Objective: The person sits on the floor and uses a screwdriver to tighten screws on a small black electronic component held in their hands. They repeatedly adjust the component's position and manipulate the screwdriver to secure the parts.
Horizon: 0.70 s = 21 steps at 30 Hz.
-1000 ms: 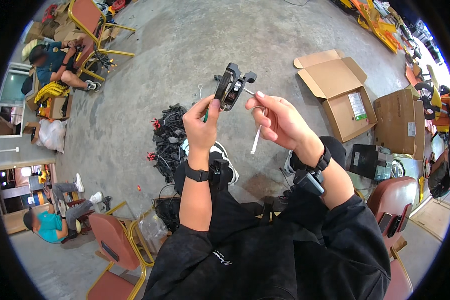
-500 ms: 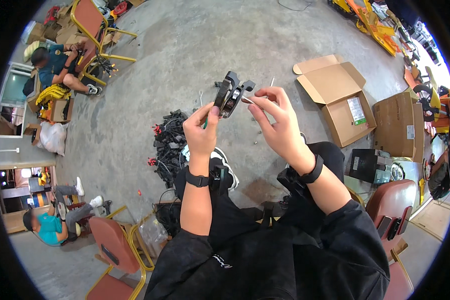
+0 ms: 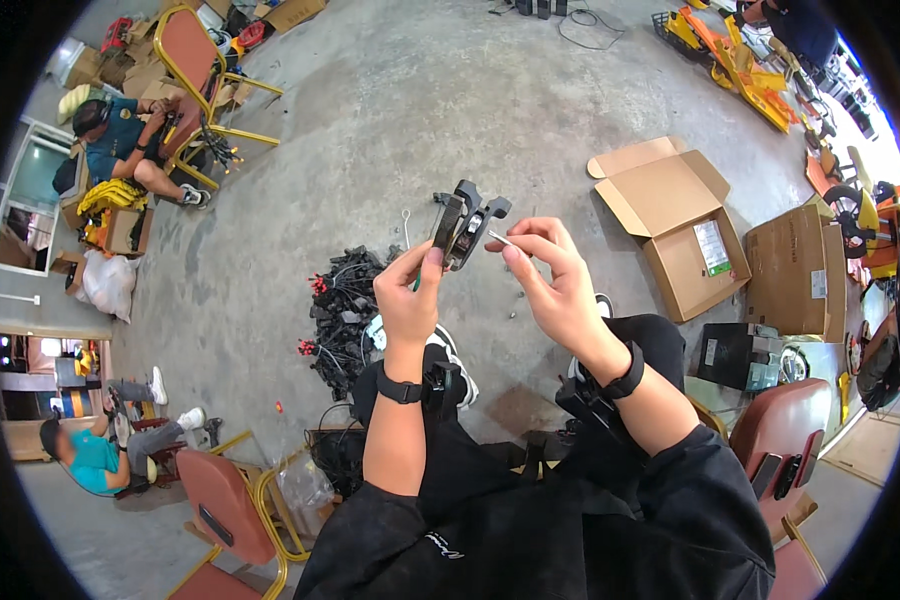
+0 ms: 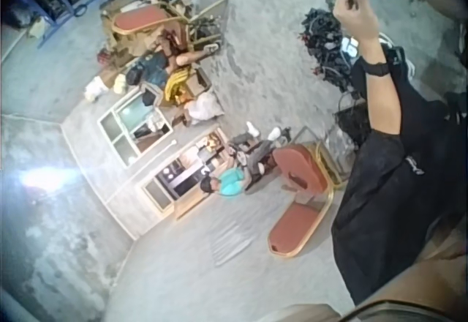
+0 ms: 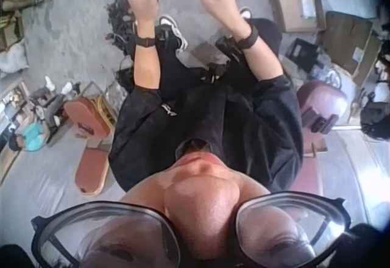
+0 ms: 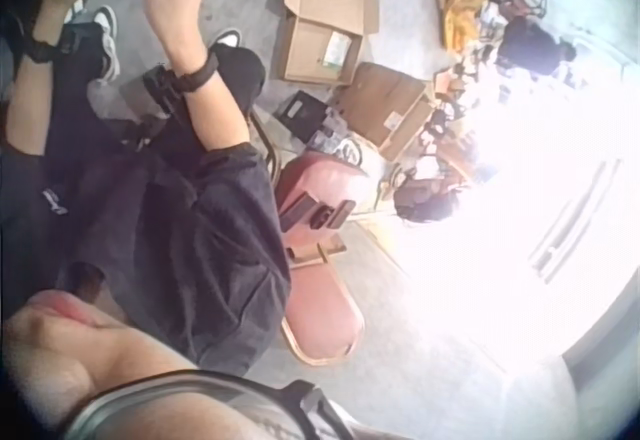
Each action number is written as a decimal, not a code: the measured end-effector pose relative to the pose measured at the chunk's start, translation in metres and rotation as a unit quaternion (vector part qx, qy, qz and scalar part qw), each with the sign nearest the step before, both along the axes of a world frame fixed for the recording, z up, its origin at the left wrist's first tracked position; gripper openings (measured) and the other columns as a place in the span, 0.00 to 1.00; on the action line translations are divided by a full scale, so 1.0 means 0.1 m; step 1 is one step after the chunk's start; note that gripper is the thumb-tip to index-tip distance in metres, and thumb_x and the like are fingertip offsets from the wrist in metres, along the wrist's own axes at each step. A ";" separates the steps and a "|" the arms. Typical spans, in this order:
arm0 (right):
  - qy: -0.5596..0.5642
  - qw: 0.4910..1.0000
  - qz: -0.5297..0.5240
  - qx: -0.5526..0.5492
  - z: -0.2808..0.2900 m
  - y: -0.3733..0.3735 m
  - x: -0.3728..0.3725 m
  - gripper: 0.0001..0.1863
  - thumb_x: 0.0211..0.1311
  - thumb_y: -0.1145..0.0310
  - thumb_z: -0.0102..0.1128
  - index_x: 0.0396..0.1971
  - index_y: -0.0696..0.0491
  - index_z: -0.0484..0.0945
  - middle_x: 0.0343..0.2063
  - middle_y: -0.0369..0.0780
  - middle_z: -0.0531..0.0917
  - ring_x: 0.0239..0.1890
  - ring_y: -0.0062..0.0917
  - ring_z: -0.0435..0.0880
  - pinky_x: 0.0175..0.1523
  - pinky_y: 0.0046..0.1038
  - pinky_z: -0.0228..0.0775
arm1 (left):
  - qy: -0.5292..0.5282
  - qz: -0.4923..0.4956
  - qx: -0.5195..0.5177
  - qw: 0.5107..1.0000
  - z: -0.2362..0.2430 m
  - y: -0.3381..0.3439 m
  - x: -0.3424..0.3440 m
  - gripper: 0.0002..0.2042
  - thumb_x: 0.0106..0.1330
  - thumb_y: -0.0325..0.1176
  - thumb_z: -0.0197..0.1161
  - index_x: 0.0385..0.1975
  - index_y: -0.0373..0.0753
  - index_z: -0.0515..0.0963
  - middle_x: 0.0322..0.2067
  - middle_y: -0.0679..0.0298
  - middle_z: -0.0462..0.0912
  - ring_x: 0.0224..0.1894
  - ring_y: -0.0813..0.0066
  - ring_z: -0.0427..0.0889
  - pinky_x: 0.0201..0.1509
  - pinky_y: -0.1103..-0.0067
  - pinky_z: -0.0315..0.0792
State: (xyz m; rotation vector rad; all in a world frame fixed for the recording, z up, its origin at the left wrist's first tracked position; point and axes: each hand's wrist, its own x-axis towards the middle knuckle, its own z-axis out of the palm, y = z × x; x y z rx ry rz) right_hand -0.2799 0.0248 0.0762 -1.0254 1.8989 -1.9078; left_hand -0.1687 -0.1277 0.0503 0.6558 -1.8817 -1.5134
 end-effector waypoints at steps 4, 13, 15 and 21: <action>-0.234 0.962 0.139 -0.026 -0.01 0.01 -0.06 0.14 0.68 0.62 0.50 0.38 0.56 0.81 0.26 0.36 0.77 0.32 0.20 0.76 0.40 0.22 0.68 | 0.003 0.000 -0.023 1.000 -0.05 -0.02 0.02 0.15 0.63 0.37 0.61 0.38 0.28 0.80 0.27 0.61 0.82 0.29 0.81 0.78 0.35 0.84 0.71; -0.507 0.809 0.287 -0.073 0.10 0.11 -0.14 0.19 0.72 0.58 0.43 0.38 0.57 0.78 0.18 0.35 0.77 0.16 0.20 0.76 0.25 0.22 0.68 | 0.005 0.018 -0.061 0.998 -0.07 -0.01 0.03 0.15 0.62 0.37 0.61 0.38 0.27 0.80 0.27 0.60 0.83 0.30 0.80 0.78 0.35 0.83 0.71; -0.500 0.816 0.283 -0.062 0.11 0.11 -0.15 0.18 0.71 0.59 0.45 0.38 0.57 0.78 0.19 0.36 0.77 0.18 0.21 0.77 0.27 0.23 0.69 | -0.006 0.017 -0.080 0.997 -0.08 -0.03 0.02 0.15 0.62 0.36 0.61 0.38 0.27 0.80 0.27 0.60 0.83 0.30 0.80 0.78 0.36 0.83 0.71; 0.164 0.983 -0.057 0.053 0.04 0.04 -0.04 0.07 0.60 0.72 0.60 0.36 0.56 0.81 0.34 0.42 0.78 0.38 0.31 0.77 0.41 0.29 0.70 | -0.001 0.014 -0.041 0.999 0.03 0.05 -0.02 0.16 0.66 0.37 0.57 0.34 0.26 0.80 0.24 0.64 0.81 0.27 0.84 0.75 0.31 0.85 0.67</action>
